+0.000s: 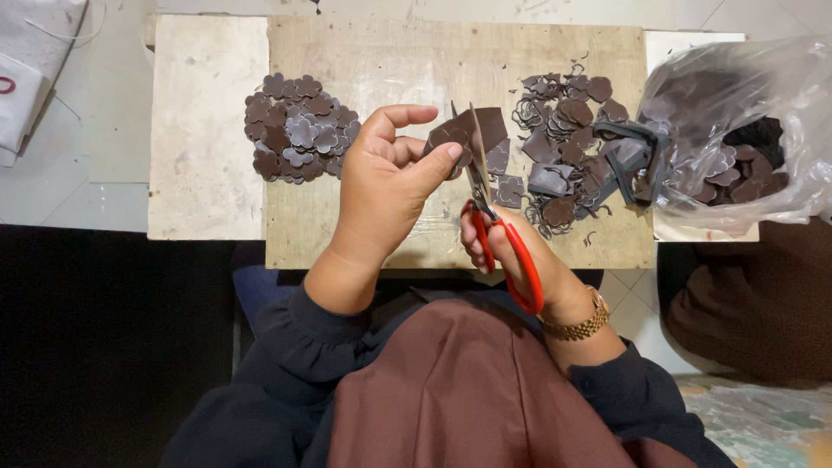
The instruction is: The person uses red-handled scissors to cut flower-shaped pieces from dark brown material. They hold each piece in the left hand and trim the edges with the right hand, placing finished pieces into a pile on the left and discarding offcuts to the right.
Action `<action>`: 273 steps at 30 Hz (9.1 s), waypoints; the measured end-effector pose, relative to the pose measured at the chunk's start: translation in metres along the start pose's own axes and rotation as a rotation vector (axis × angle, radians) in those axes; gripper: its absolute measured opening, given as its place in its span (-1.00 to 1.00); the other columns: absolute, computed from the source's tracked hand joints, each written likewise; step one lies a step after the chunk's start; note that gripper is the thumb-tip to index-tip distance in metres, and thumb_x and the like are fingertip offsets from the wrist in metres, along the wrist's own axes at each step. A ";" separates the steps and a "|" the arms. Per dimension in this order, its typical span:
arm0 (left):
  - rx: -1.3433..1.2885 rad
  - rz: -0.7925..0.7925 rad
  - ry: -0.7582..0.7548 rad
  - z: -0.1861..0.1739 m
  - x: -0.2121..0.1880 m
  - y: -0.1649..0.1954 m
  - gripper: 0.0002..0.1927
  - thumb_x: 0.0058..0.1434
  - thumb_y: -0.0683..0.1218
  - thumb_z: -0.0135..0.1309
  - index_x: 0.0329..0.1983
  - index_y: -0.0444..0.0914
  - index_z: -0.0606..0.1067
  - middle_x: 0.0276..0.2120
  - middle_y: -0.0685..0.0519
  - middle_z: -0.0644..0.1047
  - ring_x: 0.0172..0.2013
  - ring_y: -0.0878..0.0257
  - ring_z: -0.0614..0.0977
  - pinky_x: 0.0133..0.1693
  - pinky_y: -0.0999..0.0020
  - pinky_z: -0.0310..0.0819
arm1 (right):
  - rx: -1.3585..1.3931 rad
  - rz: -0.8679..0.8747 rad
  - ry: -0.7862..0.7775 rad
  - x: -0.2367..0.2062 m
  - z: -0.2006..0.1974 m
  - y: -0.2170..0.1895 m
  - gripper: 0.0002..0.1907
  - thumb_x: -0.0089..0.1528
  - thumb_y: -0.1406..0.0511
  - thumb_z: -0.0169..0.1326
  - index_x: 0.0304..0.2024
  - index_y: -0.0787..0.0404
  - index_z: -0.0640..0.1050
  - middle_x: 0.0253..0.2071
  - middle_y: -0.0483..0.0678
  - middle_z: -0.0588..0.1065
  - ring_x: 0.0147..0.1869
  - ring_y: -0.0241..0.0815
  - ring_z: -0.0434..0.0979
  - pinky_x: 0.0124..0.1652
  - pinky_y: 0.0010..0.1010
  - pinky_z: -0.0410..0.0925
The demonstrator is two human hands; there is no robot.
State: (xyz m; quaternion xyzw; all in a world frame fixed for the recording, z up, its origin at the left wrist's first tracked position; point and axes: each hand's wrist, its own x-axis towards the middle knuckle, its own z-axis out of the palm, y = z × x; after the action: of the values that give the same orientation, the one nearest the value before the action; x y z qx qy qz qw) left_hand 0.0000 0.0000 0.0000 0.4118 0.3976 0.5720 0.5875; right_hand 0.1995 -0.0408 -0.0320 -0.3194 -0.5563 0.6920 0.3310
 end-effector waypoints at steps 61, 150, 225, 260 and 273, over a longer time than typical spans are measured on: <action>0.201 0.008 -0.076 -0.012 0.005 0.016 -0.39 0.20 -0.25 0.30 0.25 -0.43 0.28 -0.40 -0.06 0.65 -0.36 0.33 0.70 -0.28 0.54 0.59 | 0.065 0.042 -0.047 0.000 -0.006 0.008 -0.38 0.33 -0.24 -0.08 -0.16 0.18 0.41 -0.36 -0.23 0.29 -0.32 -0.39 0.24 -0.27 -0.57 0.20; -0.168 -0.165 -0.126 -0.003 0.005 -0.029 -0.81 0.25 -0.16 0.26 -0.24 -0.31 0.47 -0.37 0.00 0.63 -0.36 0.32 0.61 -0.24 0.43 0.54 | 0.132 -0.148 0.152 0.005 0.016 0.027 -0.39 0.40 -0.17 -0.07 -0.10 0.26 0.33 -0.32 -0.17 0.23 -0.29 -0.37 0.18 -0.29 -0.53 0.17; -0.001 -0.208 -0.087 -0.018 0.009 -0.011 -0.85 0.27 -0.18 0.13 -0.22 -0.26 0.37 -0.35 0.08 0.60 -0.39 0.35 0.71 -0.46 0.54 0.50 | 0.015 0.071 0.018 0.001 -0.009 0.028 -0.43 0.34 -0.18 -0.02 -0.29 0.18 0.36 -0.48 -0.24 0.23 -0.44 -0.43 0.14 -0.45 -0.59 0.09; 0.012 -0.105 -0.047 -0.020 0.010 -0.025 -0.87 0.26 -0.22 0.25 -0.22 -0.33 0.52 -0.36 0.10 0.60 -0.38 0.47 0.53 -0.31 0.54 0.42 | 0.184 0.085 0.042 0.001 0.000 0.028 -0.46 0.36 -0.16 -0.06 -0.23 0.16 0.35 -0.43 -0.26 0.22 -0.43 -0.42 0.11 -0.44 -0.58 0.07; -0.162 -0.150 0.002 -0.012 0.010 -0.027 -0.69 0.25 -0.18 0.20 0.04 -0.34 0.49 -0.20 0.06 0.65 -0.26 0.38 0.66 -0.30 0.54 0.42 | 0.263 0.063 0.073 0.006 0.005 0.037 -0.51 0.40 -0.11 -0.08 -0.23 0.16 0.34 -0.41 -0.24 0.22 -0.43 -0.43 0.11 -0.45 -0.58 0.08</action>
State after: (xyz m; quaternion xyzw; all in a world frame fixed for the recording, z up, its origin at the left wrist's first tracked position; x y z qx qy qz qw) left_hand -0.0015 0.0105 -0.0294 0.3314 0.3803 0.5573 0.6595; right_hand 0.1880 -0.0449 -0.0681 -0.3157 -0.4382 0.7569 0.3681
